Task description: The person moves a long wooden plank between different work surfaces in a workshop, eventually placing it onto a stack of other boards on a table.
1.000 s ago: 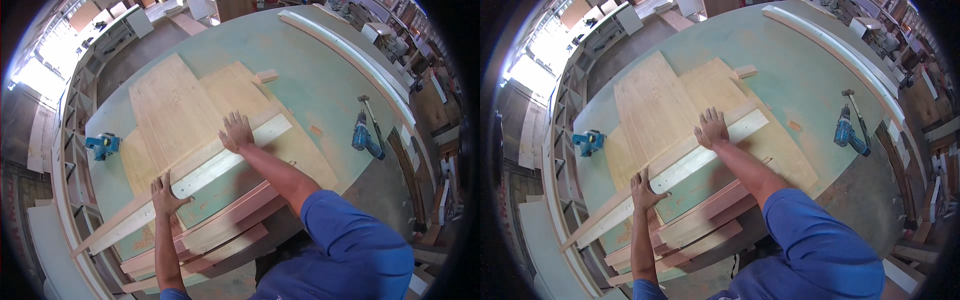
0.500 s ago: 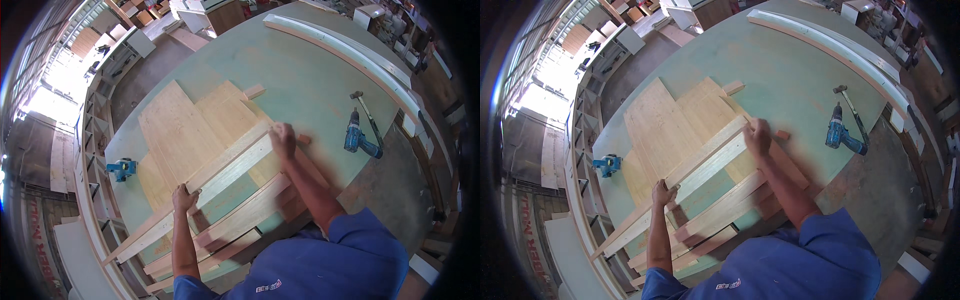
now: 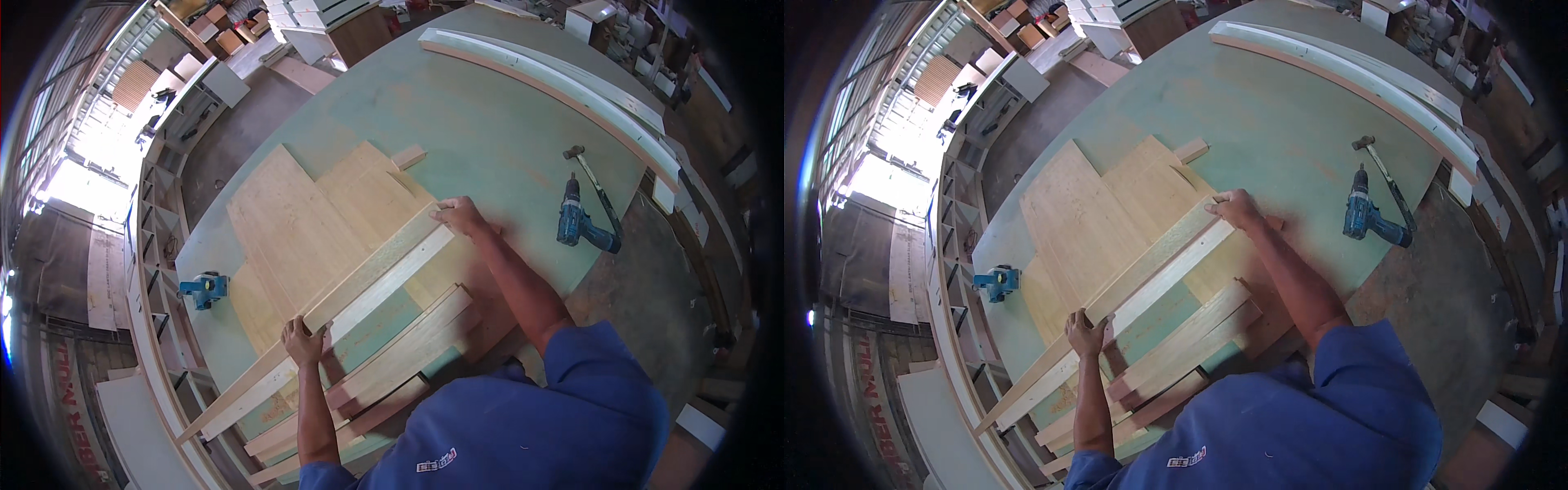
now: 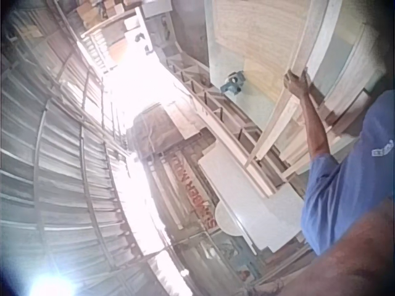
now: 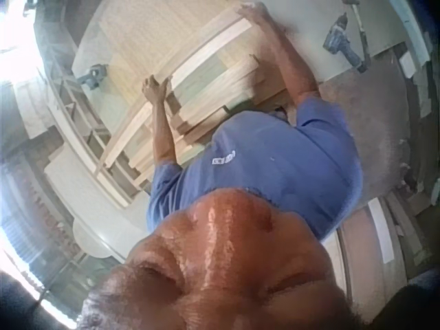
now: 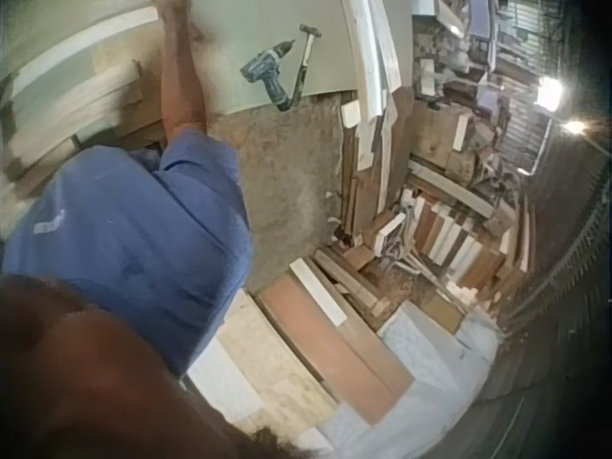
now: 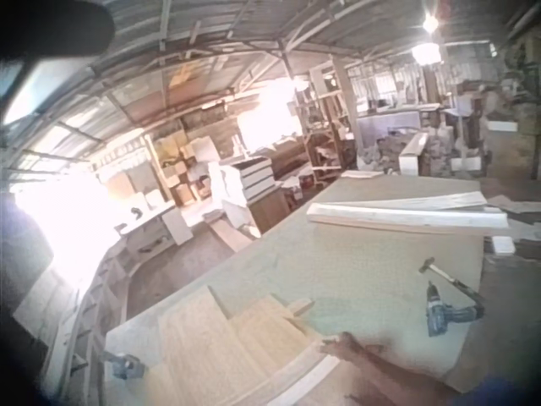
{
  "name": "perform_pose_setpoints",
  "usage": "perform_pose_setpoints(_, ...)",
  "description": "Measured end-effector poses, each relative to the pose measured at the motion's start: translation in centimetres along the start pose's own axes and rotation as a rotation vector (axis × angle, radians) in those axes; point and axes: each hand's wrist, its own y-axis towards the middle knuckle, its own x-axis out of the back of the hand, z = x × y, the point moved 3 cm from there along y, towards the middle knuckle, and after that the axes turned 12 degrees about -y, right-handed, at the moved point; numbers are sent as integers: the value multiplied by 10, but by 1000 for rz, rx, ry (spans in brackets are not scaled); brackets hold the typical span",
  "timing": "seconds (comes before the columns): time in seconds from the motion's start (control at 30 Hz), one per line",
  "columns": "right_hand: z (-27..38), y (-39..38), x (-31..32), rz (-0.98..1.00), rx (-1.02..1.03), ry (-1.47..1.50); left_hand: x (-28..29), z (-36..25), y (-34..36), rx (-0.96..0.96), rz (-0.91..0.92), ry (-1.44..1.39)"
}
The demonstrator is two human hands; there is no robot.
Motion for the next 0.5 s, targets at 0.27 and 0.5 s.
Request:
perform_pose_setpoints(0.27, 7, -26, 4, -206, 49, -295, 0, -3, -9, -31, -60, -21)
perform_pose_setpoints(0.5, 7, -36, -4, -479, 146, -393, -5, 2, -11, -61, -110, 4)
